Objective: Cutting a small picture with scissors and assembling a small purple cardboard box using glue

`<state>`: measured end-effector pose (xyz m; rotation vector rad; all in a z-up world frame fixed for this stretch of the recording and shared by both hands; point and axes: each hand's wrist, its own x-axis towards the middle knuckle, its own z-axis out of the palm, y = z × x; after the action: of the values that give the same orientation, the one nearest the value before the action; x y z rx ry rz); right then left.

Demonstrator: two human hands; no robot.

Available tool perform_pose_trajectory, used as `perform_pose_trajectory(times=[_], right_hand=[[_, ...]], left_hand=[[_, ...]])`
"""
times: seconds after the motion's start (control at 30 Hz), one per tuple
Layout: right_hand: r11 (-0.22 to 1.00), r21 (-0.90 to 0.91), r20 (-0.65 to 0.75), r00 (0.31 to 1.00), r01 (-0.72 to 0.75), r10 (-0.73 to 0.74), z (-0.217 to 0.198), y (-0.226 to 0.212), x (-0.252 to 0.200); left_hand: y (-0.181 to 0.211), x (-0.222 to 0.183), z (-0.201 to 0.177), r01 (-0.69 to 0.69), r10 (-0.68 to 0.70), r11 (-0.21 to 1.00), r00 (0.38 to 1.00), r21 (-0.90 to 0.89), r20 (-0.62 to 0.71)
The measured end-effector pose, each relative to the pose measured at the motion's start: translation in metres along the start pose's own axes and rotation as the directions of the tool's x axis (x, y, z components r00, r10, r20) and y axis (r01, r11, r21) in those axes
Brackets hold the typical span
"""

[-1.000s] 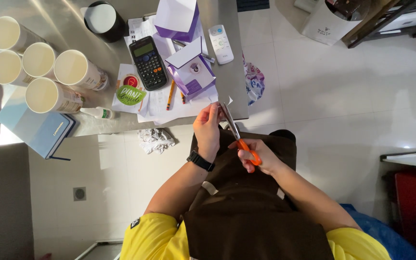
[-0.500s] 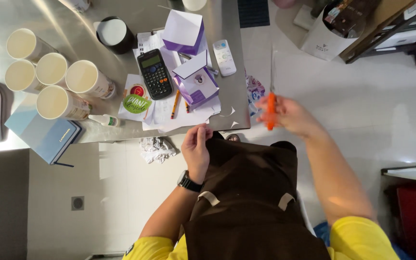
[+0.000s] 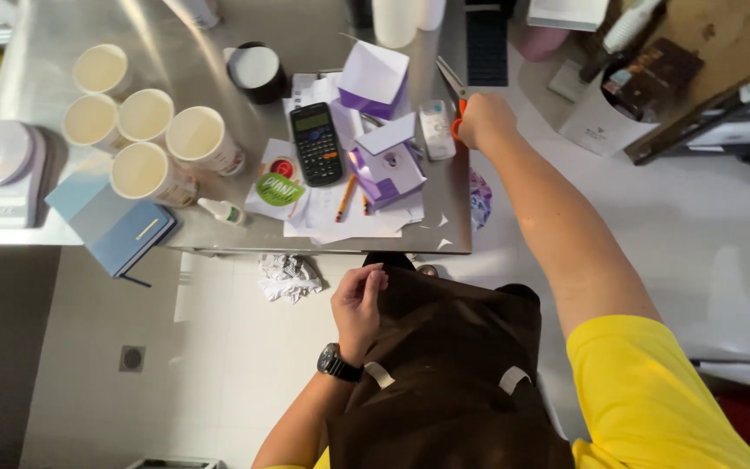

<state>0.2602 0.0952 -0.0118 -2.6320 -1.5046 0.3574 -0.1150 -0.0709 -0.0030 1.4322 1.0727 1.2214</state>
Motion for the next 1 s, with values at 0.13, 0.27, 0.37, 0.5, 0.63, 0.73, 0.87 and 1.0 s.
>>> perform_pose_trajectory(times=[0.13,0.27,0.37,0.5,0.63,0.73,0.87,1.0], right_hand=[[0.997,0.023,0.02,0.997,0.069,-0.069,-0.014,-0.03,-0.019],[0.984,0.005,-0.012,0.984,0.177,-0.177,-0.007,-0.035,-0.018],[0.961,-0.09,-0.025,0.964,0.26,-0.263,-0.023,-0.048,-0.043],[0.946,0.038,-0.219,0.926,0.323,-0.307,-0.034,-0.042,-0.065],[0.56,0.589,-0.537,0.8,0.582,-0.267,-0.057,-0.072,-0.173],[0.308,0.892,-0.156,0.866,0.33,-0.475,-0.059,-0.11,-0.27],[0.168,0.974,-0.053,0.868,0.155,-0.494,-0.033,-0.101,-0.294],[0.131,0.981,-0.07,0.898,0.141,-0.435,-0.017,-0.087,-0.305]], left_hand=[[-0.03,0.008,-0.018,0.166,-0.172,0.982,0.983,-0.088,-0.066],[-0.029,0.022,-0.024,0.278,-0.343,0.872,0.934,-0.403,-0.097],[-0.02,0.028,-0.023,0.323,-0.415,0.797,0.907,-0.51,-0.073],[0.004,0.028,-0.023,0.325,-0.387,0.814,0.922,-0.48,-0.032],[0.012,0.021,-0.014,0.186,-0.239,0.885,0.968,-0.428,-0.073],[0.02,0.015,-0.005,0.081,-0.114,0.945,0.989,-0.316,-0.089],[0.05,0.005,0.006,-0.112,0.088,0.97,0.989,-0.214,-0.117],[0.054,-0.012,0.018,-0.133,0.119,0.967,0.99,-0.217,-0.078]])
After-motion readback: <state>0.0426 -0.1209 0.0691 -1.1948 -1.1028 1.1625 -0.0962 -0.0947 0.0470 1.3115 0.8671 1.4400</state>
